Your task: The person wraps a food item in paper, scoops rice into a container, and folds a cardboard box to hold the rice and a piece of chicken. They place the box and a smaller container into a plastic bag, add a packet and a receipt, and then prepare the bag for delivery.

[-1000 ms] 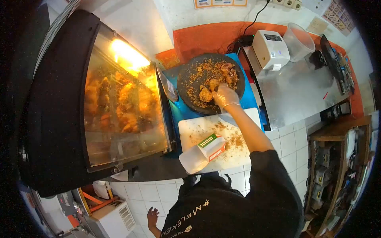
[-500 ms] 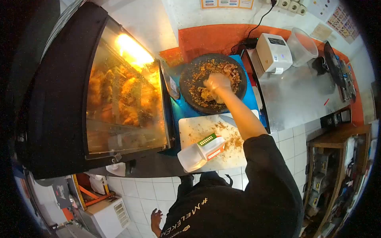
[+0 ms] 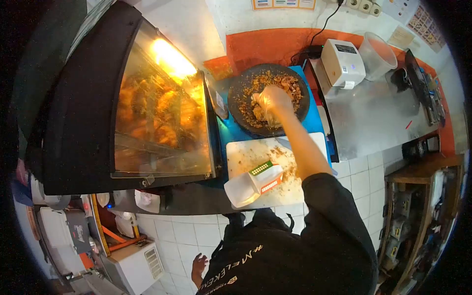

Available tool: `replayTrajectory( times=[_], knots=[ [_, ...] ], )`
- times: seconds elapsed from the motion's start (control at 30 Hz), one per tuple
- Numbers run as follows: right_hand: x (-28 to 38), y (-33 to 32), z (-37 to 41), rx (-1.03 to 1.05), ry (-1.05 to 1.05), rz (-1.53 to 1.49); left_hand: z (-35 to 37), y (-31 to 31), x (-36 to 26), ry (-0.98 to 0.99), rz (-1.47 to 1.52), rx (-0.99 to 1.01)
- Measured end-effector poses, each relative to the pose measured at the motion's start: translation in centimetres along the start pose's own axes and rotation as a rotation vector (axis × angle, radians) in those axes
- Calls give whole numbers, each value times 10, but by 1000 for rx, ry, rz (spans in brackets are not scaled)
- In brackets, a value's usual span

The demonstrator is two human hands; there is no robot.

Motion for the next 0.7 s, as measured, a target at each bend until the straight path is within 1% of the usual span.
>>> replayTrajectory(
  times=[0.03, 0.07, 0.1, 0.13, 0.17, 0.2, 0.23, 0.27, 0.3, 0.37, 0.4, 0.43, 0.47, 0.5, 0.53, 0.57, 0.63, 0.67, 0.7],
  knots=[
    [4, 28, -1, -210, -48, 28, -4, -7, -5, 17, -14, -32],
    [9, 34, 5, -412, -91, 55, -1, -14, -5, 27, -32, -61],
    [31, 0, 22, -147, -102, 68, 1, -18, -16, 64, -81, -51],
    [35, -16, 11, -22, -88, 70, -1, -21, -15, 42, -17, -49],
    [36, -18, 0, 119, -67, 59, 6, -28, -18, 41, -29, -31],
    [36, -15, -10, 242, -51, 52, -3, -29, -23, 56, -30, -16],
    [36, -24, -9, 69, -111, -43, -4, -33, -24, 61, -22, -44],
    [37, -10, -5, -154, -184, 0, 2, -39, -22, 62, -17, -72],
    [35, 18, -3, -385, -253, 47, 0, -40, -24, 70, -9, -97],
    [40, 24, -1, -87, -195, 64, 5, -31, -37, 170, -47, -42],
    [35, 6, 4, -55, -162, 28, 0, -23, -52, 227, -65, -11],
    [34, -4, 11, -23, -124, -22, 20, -14, -86, 202, -49, 28],
    [34, -22, 10, -11, -92, -67, 24, -12, -99, 203, -71, 30],
    [34, -39, 33, -129, -95, -57, 31, -13, -104, 140, -34, -26],
    [31, -35, 32, -89, -70, -60, 35, -13, -116, 78, 8, -82],
    [26, -23, 34, -37, -44, -60, 37, -10, -128, 62, -83, -68],
    [16, -6, 34, 59, 5, -53, 27, 6, -155, 198, -183, -1],
    [4, 6, 21, 385, 84, -184, 28, 14, -166, 261, -238, 38],
    [-6, -9, 12, 259, 115, -180, 29, 25, -186, 280, -252, 110]
  ],
)
Point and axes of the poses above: each hand's wrist, its own z-axis away from the middle knuckle, its own y-axis out of the palm, x = y × z, the point moved 10 cm from there along -z, towards the middle knuckle, and after that the axes turned 4 degrees about z, right-handed, at the moved point
